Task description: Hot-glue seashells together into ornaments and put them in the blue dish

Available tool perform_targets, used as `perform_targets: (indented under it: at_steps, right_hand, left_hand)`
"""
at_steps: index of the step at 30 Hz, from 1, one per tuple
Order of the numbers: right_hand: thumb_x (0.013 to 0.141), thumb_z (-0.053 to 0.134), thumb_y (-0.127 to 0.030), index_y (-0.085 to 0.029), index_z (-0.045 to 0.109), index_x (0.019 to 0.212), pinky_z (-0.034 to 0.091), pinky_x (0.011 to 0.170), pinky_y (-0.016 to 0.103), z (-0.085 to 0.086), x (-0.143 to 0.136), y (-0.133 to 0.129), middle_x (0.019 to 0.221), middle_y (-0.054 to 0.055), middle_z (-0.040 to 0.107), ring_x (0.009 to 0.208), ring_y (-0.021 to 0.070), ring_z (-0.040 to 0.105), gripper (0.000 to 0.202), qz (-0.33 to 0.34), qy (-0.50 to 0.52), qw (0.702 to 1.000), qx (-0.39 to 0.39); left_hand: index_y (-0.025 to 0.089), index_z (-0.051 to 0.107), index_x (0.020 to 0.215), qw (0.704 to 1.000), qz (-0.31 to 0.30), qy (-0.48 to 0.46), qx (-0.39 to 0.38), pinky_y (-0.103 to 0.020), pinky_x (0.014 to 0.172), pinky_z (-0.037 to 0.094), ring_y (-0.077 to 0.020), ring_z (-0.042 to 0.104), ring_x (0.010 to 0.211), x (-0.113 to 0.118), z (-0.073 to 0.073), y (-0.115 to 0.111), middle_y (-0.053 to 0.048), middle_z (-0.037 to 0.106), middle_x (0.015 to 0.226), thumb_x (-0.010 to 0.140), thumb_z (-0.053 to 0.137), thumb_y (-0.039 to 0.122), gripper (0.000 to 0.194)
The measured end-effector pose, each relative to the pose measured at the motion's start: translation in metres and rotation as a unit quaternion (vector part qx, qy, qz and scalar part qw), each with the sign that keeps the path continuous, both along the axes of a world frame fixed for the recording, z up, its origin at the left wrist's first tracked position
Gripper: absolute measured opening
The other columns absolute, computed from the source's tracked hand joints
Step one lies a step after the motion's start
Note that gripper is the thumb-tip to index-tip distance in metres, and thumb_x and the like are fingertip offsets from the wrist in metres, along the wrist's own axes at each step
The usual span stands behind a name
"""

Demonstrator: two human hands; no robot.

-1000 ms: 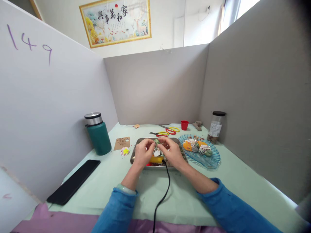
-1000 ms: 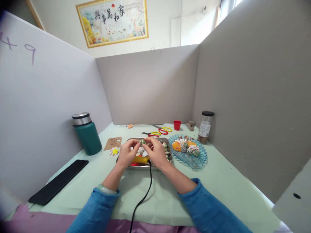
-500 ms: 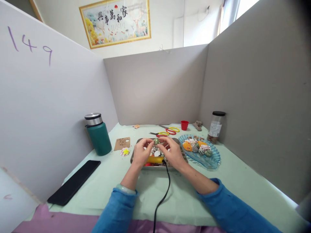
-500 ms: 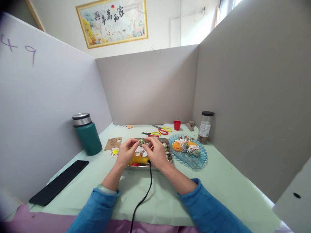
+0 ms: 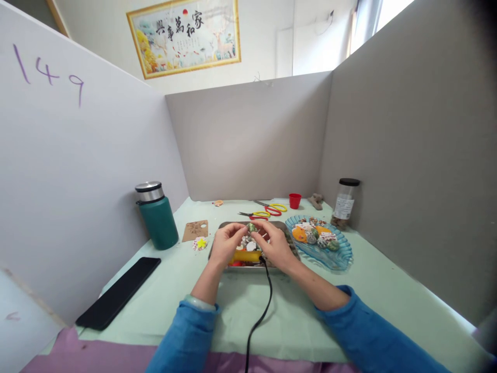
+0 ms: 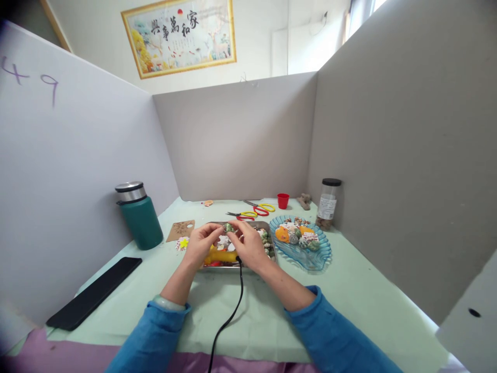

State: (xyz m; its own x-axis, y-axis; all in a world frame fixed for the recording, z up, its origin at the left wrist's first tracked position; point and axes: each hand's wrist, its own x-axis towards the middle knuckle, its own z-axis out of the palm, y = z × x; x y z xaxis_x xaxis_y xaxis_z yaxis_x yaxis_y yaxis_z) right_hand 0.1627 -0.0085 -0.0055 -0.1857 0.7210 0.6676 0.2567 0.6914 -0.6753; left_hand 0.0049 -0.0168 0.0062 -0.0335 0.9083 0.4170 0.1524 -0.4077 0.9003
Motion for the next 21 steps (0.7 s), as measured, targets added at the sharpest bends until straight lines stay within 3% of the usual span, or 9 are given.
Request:
perform_targets:
  at_steps: [5, 8, 11, 16, 21]
  right_hand:
    - [0.086, 0.052, -0.027, -0.019, 0.061, 0.111, 0.049, 0.068, 0.028, 0.001, 0.006, 0.007, 0.101, 0.006, 0.067, 0.076, 0.0162, 0.061, 0.028, -0.052, -0.014, 0.999, 0.004]
    - [0.085, 0.052, -0.024, -0.021, 0.061, 0.113, 0.048, 0.072, 0.03, 0.004, 0.016, 0.015, 0.105, 0.007, 0.067, 0.077, 0.0176, 0.062, 0.03, -0.122, -0.089, 0.988, 0.027]
    - [0.083, 0.055, -0.021, -0.022, 0.065, 0.11, 0.046, 0.074, 0.033, 0.006, 0.025, 0.021, 0.104, 0.009, 0.068, 0.088, 0.0238, 0.063, 0.028, -0.181, -0.254, 0.95, 0.026]
    - [0.083, 0.055, -0.017, -0.019, 0.069, 0.098, 0.042, 0.069, 0.031, 0.003, 0.026, 0.02, 0.095, 0.012, 0.068, 0.091, 0.0269, 0.064, 0.021, -0.205, -0.46, 0.864, -0.003]
    - [0.083, 0.059, -0.028, -0.018, 0.069, 0.095, 0.04, 0.067, 0.029, 0.004, 0.025, 0.017, 0.096, 0.012, 0.068, 0.091, 0.0258, 0.063, 0.018, -0.207, -0.479, 0.853, -0.016]
  left_hand:
    - [0.014, 0.066, 0.083, 0.998, -0.007, -0.056, 0.004, -0.021, 0.053, 0.041, -0.0072, 0.047, 0.052, -0.001, 0.004, -0.001, -0.002, 0.065, 0.075, 0.075, 0.063, 0.04, 0.027]
    - [0.015, 0.061, 0.077, 0.996, -0.016, -0.092, 0.004, -0.022, 0.057, 0.044, -0.0075, 0.049, 0.052, -0.002, 0.003, 0.0, -0.003, 0.064, 0.074, 0.078, 0.06, 0.04, 0.025]
    - [0.015, 0.058, 0.071, 0.993, -0.05, -0.11, -0.008, -0.023, 0.057, 0.044, -0.0078, 0.049, 0.052, -0.004, 0.002, 0.001, -0.003, 0.063, 0.071, 0.08, 0.056, 0.037, 0.024]
    - [0.013, 0.065, 0.08, 0.989, -0.081, -0.121, -0.025, -0.022, 0.055, 0.042, -0.0075, 0.049, 0.052, -0.002, 0.003, -0.002, -0.004, 0.065, 0.072, 0.079, 0.061, 0.04, 0.028]
    - [0.011, 0.068, 0.08, 0.97, -0.134, -0.2, -0.034, -0.023, 0.057, 0.044, -0.006, 0.048, 0.049, -0.002, 0.007, -0.006, -0.004, 0.066, 0.072, 0.071, 0.073, 0.035, 0.026]
